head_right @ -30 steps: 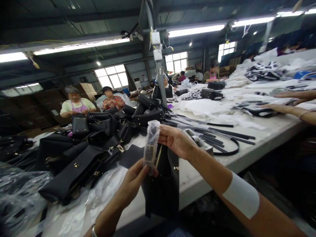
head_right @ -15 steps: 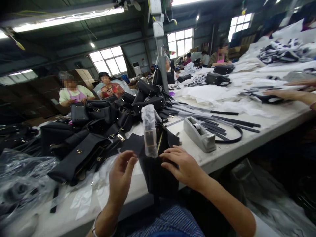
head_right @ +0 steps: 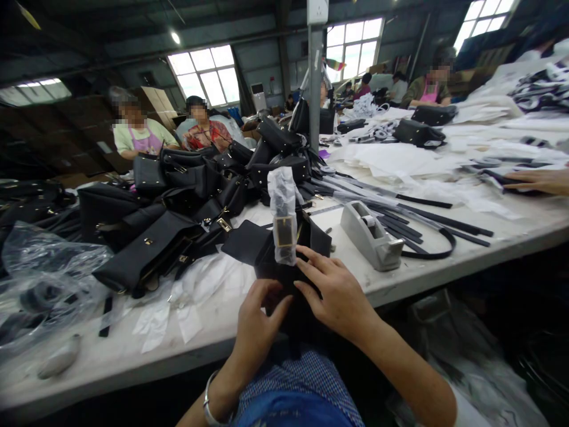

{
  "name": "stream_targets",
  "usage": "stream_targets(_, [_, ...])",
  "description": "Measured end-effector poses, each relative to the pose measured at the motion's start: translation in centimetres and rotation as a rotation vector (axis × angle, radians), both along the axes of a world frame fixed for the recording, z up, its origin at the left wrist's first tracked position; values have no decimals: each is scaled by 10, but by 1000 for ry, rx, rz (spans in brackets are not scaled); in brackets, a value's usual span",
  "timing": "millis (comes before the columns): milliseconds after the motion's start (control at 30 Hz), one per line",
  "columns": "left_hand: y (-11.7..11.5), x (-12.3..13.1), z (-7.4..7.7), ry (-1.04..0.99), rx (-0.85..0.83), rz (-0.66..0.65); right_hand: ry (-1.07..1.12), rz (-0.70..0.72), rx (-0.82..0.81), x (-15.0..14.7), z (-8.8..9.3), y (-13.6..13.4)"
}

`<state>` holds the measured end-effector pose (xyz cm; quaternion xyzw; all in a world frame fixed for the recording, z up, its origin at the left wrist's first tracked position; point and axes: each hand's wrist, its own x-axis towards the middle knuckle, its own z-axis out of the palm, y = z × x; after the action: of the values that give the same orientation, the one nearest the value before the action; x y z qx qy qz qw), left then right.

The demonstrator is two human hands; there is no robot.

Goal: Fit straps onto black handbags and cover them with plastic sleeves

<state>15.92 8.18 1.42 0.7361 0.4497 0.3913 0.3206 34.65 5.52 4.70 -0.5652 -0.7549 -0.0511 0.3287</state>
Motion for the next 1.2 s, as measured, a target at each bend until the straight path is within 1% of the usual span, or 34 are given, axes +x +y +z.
stream_targets(100, [2,1,2,-15,-3,-20,-139,81,-193,3,17,11])
stream_targets(167, [4,0,3,-30,13,-42,-165,156,-289,7,24,20])
stream_targets(233, [7,-2,6,-32,48,-69,-138,226,-339,11,26,27])
stream_targets(300, [12,-6,11,7,125,-75,-71,258,-366,13,25,31])
stream_targets(367, [19,-11,19,82,242,-60,10,249,-398,13,23,32])
stream_targets(433, [27,-16,30,171,340,-71,93,228,-440,12,21,31])
stream_targets(500, [38,-19,44,279,344,-166,166,232,-492,10,22,30])
stream_targets(567, [53,-20,59,403,268,-333,244,256,-529,10,24,30])
stream_targets(633, [71,-17,73,471,144,-532,351,271,-540,13,29,32])
stream_targets(700, [89,-9,86,429,12,-697,436,282,-523,20,38,39])
stream_targets(767, [103,1,98,331,-91,-770,457,289,-457,31,51,48])
stream_targets(800, [108,7,104,283,-127,-771,446,284,-406,36,58,52])
stream_targets(867, [113,18,112,206,-195,-732,382,244,-263,46,71,56])
stream_targets(933, [113,28,115,152,-278,-663,290,140,-68,49,77,50])
stream_targets(1000, [110,36,111,111,-364,-576,226,-13,132,46,72,34])
stream_targets(1033, [107,38,107,92,-408,-535,223,-83,204,41,64,24])
stream_targets(1067, [103,41,101,73,-454,-499,237,-133,243,35,54,14])
stream_targets(1133, [95,44,89,49,-566,-449,256,-172,206,22,29,-6])
stream_targets(1200, [84,48,76,22,-666,-450,271,-228,173,10,5,-19])
